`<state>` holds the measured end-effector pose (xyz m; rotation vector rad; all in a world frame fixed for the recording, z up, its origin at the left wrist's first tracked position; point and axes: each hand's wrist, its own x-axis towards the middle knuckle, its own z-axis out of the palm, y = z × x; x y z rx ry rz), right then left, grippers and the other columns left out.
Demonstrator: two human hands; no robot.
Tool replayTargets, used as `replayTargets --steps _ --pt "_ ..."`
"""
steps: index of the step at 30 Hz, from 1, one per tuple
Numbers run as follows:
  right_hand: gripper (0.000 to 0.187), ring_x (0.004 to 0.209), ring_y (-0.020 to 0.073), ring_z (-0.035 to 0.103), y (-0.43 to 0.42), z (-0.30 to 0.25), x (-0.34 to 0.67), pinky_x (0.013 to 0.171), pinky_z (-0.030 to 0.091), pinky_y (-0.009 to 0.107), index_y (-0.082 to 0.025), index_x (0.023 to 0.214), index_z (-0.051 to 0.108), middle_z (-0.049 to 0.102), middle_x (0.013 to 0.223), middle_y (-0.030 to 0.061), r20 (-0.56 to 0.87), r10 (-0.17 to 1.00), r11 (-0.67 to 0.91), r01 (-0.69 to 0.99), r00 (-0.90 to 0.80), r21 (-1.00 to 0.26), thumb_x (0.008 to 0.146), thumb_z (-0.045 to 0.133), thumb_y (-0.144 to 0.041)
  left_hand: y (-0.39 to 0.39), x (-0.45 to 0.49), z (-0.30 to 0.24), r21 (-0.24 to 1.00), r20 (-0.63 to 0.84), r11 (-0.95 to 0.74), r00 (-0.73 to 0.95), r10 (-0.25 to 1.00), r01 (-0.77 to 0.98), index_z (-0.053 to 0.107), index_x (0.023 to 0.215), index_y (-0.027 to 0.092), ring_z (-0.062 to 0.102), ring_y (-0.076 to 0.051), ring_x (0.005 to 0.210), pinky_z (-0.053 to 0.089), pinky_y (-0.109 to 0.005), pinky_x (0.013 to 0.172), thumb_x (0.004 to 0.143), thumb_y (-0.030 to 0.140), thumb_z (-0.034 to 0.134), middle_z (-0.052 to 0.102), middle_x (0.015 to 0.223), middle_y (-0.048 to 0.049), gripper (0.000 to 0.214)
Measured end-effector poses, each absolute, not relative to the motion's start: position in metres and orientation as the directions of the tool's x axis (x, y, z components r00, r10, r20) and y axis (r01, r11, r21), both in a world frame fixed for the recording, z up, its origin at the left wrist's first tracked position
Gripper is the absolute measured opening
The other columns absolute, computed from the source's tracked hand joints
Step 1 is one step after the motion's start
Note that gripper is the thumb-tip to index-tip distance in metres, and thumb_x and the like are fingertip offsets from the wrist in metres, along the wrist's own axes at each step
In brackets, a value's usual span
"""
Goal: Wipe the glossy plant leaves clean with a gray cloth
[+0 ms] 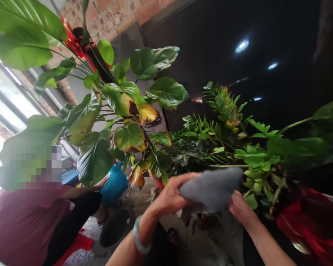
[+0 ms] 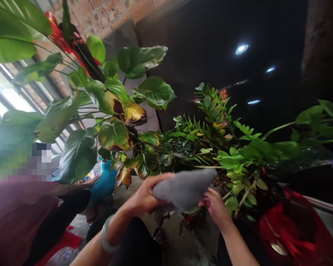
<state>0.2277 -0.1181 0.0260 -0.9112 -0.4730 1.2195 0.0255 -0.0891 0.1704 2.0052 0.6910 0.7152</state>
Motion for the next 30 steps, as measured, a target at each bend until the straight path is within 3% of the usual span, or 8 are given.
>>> replayTargets --steps 3,5,8,12,20,24,28,30 --pt "0.025 0.037 0.0128 0.048 -0.116 0.03 0.225 0.042 0.041 0.029 -0.021 0.048 0.06 0.063 0.048 -0.0001 -0.161 0.947 0.047 -0.618 0.277 -0.785 0.045 0.082 -0.034 -0.069 0.039 0.182 0.878 0.4 -0.467 0.37 0.838 0.108 0.066 0.117 0.021 0.06 -0.027 0.106 0.046 -0.033 0.093 0.058 0.027 0.076 0.069 0.113 -0.002 0.059" --pt "0.026 0.037 0.0113 0.047 -0.115 0.031 0.224 0.042 0.041 0.028 -0.02 0.05 0.063 0.063 0.049 -0.0003 -0.159 0.949 0.05 -0.63 0.271 -0.775 0.046 0.082 -0.037 -0.058 0.048 0.171 0.895 0.399 -0.438 0.294 0.869 0.081 0.064 0.118 0.018 0.061 -0.026 0.103 0.047 -0.033 0.09 0.059 0.026 0.074 0.069 0.112 -0.0031 0.061" --pt "0.027 0.037 0.0111 0.047 -0.115 0.03 0.226 0.042 0.041 0.028 -0.019 0.051 0.063 0.061 0.047 -0.0014 -0.162 0.948 0.054 -0.642 0.274 -0.765 0.046 0.083 -0.038 -0.062 0.046 0.142 0.925 0.201 -0.322 0.461 0.864 0.201 0.068 0.112 0.017 0.061 -0.027 0.1 0.047 -0.034 0.09 0.053 0.018 0.075 0.071 0.107 -0.0033 0.06" --pt "0.027 0.042 0.0148 0.051 -0.116 0.028 0.229 0.044 0.041 0.028 -0.021 0.051 0.062 0.06 0.045 -0.0032 -0.162 0.949 0.056 -0.651 0.27 -0.757 0.043 0.084 -0.034 -0.083 0.023 0.131 0.89 -0.113 -0.254 0.724 0.68 0.378 0.072 0.106 0.021 0.062 -0.028 0.102 0.047 -0.034 0.091 0.05 0.013 0.077 0.072 0.103 -0.0007 0.056" --pt "0.028 0.037 0.0105 0.046 -0.115 0.031 0.223 0.042 0.041 0.028 -0.019 0.049 0.064 0.061 0.048 -0.0011 -0.172 0.948 0.049 -0.657 0.268 -0.752 0.043 0.085 -0.036 -0.049 0.047 0.165 0.953 0.276 -0.304 0.398 0.875 0.008 0.066 0.117 0.015 0.061 -0.027 0.101 0.047 -0.033 0.089 0.052 0.023 0.078 0.07 0.105 -0.0034 0.067" --pt "0.028 0.037 0.0111 0.046 -0.116 0.029 0.226 0.042 0.039 0.027 -0.021 0.05 0.064 0.061 0.046 -0.0019 -0.192 0.939 0.042 -0.65 0.285 -0.759 0.042 0.085 -0.037 -0.058 0.053 0.133 0.956 0.164 -0.262 0.501 0.85 0.131 0.07 0.111 0.016 0.062 -0.027 0.099 0.048 -0.03 0.086 0.054 0.017 0.074 0.072 0.097 -0.0001 0.057" --pt "0.026 0.041 0.0168 0.052 -0.119 0.028 0.232 0.045 0.04 0.03 -0.022 0.054 0.065 0.06 0.043 -0.0019 -0.187 0.943 0.033 -0.635 0.276 -0.772 0.042 0.085 -0.033 -0.082 0.026 0.125 0.914 -0.101 -0.226 0.729 0.677 0.337 0.074 0.103 0.023 0.063 -0.029 0.102 0.047 -0.033 0.092 0.049 0.013 0.078 0.074 0.1 0.0006 0.055" --pt "0.026 0.041 0.0166 0.051 -0.12 0.029 0.232 0.045 0.04 0.03 -0.022 0.053 0.064 0.059 0.043 -0.0022 -0.189 0.946 0.023 -0.633 0.265 -0.774 0.041 0.085 -0.032 -0.084 0.016 0.136 0.917 -0.088 -0.234 0.737 0.67 0.322 0.075 0.102 0.025 0.063 -0.03 0.105 0.046 -0.037 0.095 0.047 0.014 0.08 0.074 0.102 0.0 0.056"
